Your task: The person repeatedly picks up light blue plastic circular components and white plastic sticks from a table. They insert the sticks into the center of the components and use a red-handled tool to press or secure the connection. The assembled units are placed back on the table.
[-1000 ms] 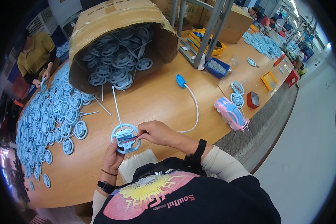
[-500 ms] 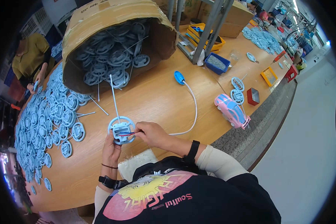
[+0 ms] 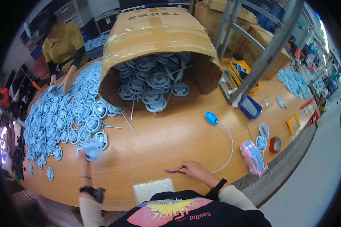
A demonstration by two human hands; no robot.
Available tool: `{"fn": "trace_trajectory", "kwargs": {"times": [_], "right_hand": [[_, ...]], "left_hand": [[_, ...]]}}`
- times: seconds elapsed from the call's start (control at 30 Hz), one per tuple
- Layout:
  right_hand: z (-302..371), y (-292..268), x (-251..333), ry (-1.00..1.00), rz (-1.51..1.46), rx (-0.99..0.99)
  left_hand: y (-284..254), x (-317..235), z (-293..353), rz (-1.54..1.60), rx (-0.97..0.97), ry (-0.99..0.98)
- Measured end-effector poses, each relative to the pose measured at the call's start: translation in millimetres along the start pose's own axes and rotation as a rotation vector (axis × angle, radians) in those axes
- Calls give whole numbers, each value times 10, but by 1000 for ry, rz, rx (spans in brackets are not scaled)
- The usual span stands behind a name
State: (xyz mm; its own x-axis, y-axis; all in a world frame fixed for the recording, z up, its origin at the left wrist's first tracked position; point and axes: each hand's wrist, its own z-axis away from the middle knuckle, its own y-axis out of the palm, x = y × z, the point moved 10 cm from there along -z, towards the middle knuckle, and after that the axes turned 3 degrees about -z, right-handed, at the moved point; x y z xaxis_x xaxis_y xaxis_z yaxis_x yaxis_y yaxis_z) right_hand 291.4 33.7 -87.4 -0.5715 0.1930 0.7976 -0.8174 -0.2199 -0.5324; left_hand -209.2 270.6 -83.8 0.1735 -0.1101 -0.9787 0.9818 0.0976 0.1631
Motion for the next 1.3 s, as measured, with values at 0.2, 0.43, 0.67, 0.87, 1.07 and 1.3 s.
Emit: {"fn": "trace_trajectory", "kwargs": {"times": [0.2,0.43,0.67,0.87,1.07,1.3], "right_hand": [[-657,-710,30,36,-68,-117],[-1988,-2730,251,-175,254,-601],[-3557,-3430,-254,18,817,-382],[-4136,-3255,-186,-4,833,-289],[-4171,-3309,-76,-1,834,-311],[-4337,-3231,27,-12,834,-293]], "left_hand": [[590,-1059,-1042,336,-217,-70],[3558,-975,-644,-1035,542,477],[3887,-477,-2039,-1897,54,1197],[3687,-477,-2160,-1514,7,914],[3901,-467,-2132,-1429,-14,949],[4063,-365,-2186,-1401,-212,988]]}}
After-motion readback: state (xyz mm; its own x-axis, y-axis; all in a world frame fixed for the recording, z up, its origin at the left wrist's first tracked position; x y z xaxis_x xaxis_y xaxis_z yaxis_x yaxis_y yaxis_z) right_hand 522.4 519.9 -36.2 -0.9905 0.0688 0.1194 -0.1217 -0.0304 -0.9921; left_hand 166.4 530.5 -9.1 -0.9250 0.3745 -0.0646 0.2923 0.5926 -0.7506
